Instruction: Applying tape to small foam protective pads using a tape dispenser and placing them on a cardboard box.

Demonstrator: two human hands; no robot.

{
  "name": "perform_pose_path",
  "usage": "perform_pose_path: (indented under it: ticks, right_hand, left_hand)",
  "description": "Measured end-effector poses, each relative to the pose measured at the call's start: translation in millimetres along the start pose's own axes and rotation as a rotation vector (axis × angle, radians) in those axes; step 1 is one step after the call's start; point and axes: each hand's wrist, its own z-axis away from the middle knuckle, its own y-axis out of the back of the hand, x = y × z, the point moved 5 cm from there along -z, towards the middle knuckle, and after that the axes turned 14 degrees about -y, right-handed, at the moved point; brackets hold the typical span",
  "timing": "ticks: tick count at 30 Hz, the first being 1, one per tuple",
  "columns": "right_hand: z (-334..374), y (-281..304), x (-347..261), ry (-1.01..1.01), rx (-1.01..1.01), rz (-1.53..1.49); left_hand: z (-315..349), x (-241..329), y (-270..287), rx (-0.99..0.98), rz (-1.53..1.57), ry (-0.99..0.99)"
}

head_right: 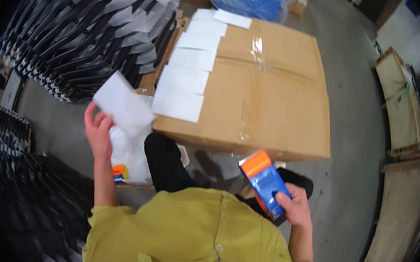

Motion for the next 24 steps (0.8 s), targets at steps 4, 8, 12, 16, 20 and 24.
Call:
perform_pose_path:
  ticks: [4,8,12,16,20,24]
  right_hand:
    - [6.4,8.1,4.6,0.104,0.078,-0.082]
    - [13.8,2.4,2.5,0.159,0.095,-0.151]
    - [28.6,16.1,22.5,0.153,0.125,-0.191]
    - [36.8,23.1,30.8,0.267,0.179,-0.077]
    - [36.3,21.6,24.9,0.33,0.148,-0.014]
    - [36.7,17.6,17.1,0.427,0.13,0.14]
  left_hand:
    - [24.2,28.4,-170.6,-0.479,0.344,0.044]
    - [71.4,-28.5,-260.9,-0.589,0.369,0.29]
    - [96.4,-39.0,-280.5,-0.913,-0.384,-0.09]
    - [114.2,9.6,-276.8,-0.938,-0.18,-0.072]
    - [159.9,41.9,-279.3,-1.37,0.485,0.744]
    - [167.8,38.4,-269.4,-1.359,0.524,0.869]
